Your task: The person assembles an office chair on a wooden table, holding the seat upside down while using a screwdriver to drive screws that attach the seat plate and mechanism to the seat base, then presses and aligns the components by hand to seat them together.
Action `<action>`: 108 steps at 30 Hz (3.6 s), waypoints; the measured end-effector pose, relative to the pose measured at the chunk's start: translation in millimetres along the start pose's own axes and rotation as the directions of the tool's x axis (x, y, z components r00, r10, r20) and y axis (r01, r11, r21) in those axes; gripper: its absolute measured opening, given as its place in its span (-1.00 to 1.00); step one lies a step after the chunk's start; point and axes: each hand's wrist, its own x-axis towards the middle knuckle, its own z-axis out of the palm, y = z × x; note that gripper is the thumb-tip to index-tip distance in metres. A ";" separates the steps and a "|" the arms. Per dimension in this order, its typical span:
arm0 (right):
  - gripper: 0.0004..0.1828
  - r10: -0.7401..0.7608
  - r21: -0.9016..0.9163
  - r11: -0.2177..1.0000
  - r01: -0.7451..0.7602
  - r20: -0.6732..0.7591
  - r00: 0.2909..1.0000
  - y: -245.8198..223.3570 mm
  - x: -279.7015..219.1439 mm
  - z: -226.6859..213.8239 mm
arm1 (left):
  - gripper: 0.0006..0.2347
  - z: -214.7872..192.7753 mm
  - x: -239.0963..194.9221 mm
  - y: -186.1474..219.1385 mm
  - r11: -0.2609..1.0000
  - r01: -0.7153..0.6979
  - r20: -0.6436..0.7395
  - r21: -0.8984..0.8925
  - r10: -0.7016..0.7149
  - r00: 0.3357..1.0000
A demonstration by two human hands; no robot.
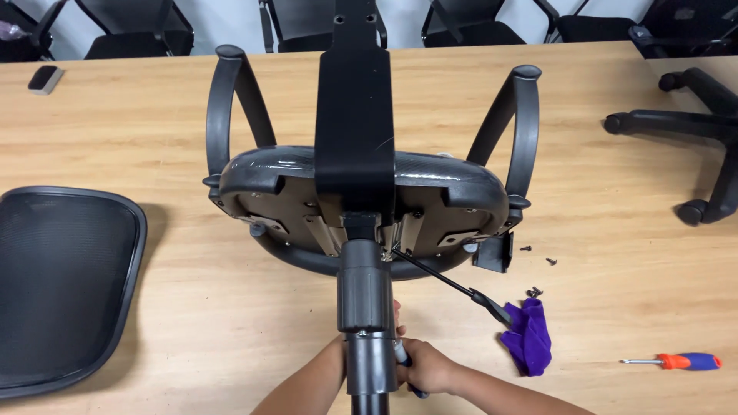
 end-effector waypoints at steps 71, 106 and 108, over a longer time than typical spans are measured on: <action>-0.48 0.001 0.891 0.409 0.197 -0.216 0.976 -80.0 52.8 -26.2 | -0.63 33.3 -176.8 320.5 -0.141 -0.295 0.173 0.945 0.981 0.087; -0.69 -0.400 0.839 0.349 0.416 -0.269 0.877 -168.4 -38.1 55.3 | -0.50 65.6 -274.9 247.1 0.003 -0.161 0.064 0.987 0.910 0.409; -0.71 -0.412 0.839 0.356 0.411 -0.253 0.875 -164.8 -43.7 63.3 | -0.52 65.7 -279.6 242.4 0.005 -0.164 0.065 0.986 0.906 0.418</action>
